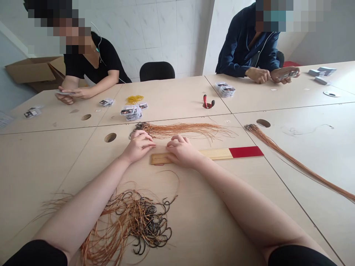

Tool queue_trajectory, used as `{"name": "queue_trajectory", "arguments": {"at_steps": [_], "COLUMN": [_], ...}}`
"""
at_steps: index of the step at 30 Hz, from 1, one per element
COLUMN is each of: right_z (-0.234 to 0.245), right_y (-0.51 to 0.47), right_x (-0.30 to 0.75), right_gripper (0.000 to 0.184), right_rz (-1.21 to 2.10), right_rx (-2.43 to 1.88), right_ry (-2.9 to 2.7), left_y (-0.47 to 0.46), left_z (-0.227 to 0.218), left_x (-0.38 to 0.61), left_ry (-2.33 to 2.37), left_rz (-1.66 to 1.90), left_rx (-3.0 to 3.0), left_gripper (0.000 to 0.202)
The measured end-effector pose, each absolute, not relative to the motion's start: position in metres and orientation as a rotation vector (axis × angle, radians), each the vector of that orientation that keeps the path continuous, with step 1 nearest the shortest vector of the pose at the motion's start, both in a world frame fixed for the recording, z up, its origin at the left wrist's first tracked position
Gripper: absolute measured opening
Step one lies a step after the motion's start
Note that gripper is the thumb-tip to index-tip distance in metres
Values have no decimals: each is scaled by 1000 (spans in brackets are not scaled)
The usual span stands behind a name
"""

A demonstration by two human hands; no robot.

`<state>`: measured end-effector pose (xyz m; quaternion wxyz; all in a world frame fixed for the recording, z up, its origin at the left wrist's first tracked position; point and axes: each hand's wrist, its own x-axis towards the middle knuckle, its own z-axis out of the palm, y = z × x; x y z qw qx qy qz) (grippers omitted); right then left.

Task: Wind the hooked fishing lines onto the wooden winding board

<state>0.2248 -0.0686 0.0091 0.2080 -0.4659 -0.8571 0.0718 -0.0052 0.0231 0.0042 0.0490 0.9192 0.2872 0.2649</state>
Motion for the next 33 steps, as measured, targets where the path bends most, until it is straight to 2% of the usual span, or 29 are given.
{"name": "queue_trajectory", "arguments": {"at_steps": [9, 15, 19, 25, 33], "right_z": [6, -4, -11, -13, -19], "right_y": [-52, -42, -40, -43, -44], "right_x": [261, 292, 300, 286, 279], "right_gripper": [38, 36, 33, 23, 22], "right_rz": [29, -20, -164, -275, -250], "right_rx": [-1603, -1911, -2106, -1953, -1853], "right_ry": [-1995, -1831, -1711, -1741, -1813], "left_y": [30, 33, 29, 23, 22], "left_z": [-4, -6, -2, 3, 3], "left_x": [-9, -11, -9, -7, -6], "left_ry": [1171, 1357, 1393, 1486, 1440], "left_rz": [769, 794, 807, 754, 484], "left_rx": [2741, 2676, 2685, 2704, 2726], "left_gripper": [13, 13, 17, 34, 40]}}
